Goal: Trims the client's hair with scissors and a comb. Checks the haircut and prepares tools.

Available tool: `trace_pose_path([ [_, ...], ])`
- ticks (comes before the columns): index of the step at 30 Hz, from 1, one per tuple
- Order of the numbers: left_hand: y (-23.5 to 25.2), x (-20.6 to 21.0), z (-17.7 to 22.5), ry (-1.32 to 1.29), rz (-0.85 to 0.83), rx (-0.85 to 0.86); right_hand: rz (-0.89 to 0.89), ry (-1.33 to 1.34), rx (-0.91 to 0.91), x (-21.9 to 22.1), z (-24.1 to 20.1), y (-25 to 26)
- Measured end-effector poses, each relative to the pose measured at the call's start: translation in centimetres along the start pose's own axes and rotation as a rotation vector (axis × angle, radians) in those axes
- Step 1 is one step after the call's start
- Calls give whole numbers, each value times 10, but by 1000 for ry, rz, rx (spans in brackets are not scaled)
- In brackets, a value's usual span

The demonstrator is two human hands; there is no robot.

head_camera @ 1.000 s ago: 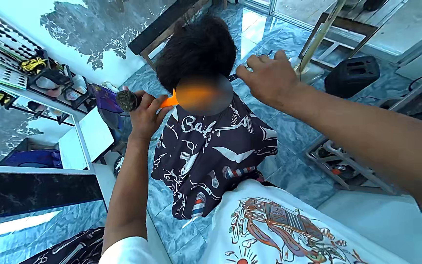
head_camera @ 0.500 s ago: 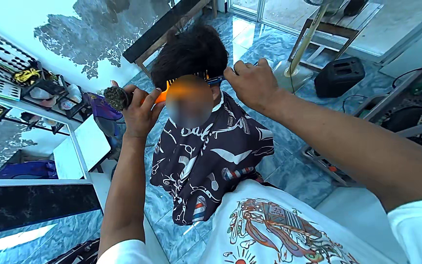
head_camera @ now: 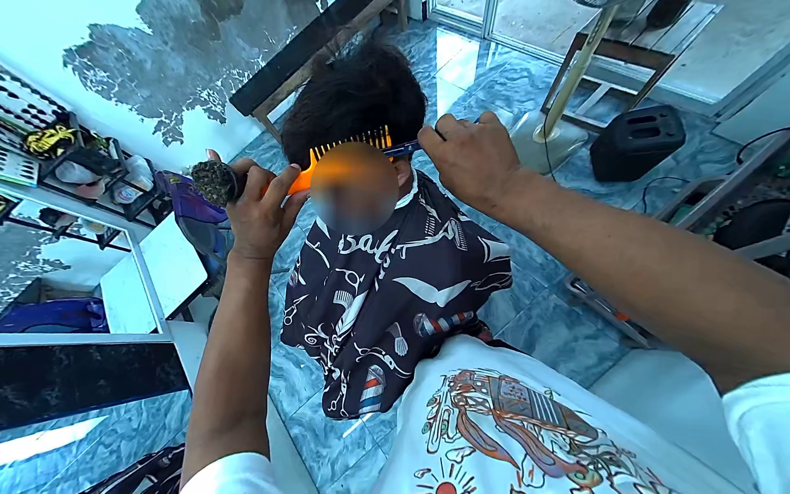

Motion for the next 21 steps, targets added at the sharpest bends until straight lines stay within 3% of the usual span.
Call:
trace_pose_path([
  [3, -4, -11, -9, -75, -19, -137, 26, 218, 168, -9, 12, -20],
  [6, 12, -30, -5, -158, 92, -284, 104, 490, 387, -15, 46, -35],
  [10, 53, -24, 34, -267, -118, -136, 210, 669, 485, -7, 72, -32],
  [15, 31, -5, 13, -186, -340, 67, 198, 654, 471, 1, 75, -35],
  [21, -37, 3, 16, -188, -295, 75, 83, 398, 365, -6, 69, -29],
])
Point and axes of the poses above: each hand's wrist, its own y-axis towards the middle knuckle, its own x-axis out of the palm, z = x × y, the point moved 3 cm from there along y, towards the middle knuckle, and after that the axes turned 12 degrees about y, right-handed, at the moved point
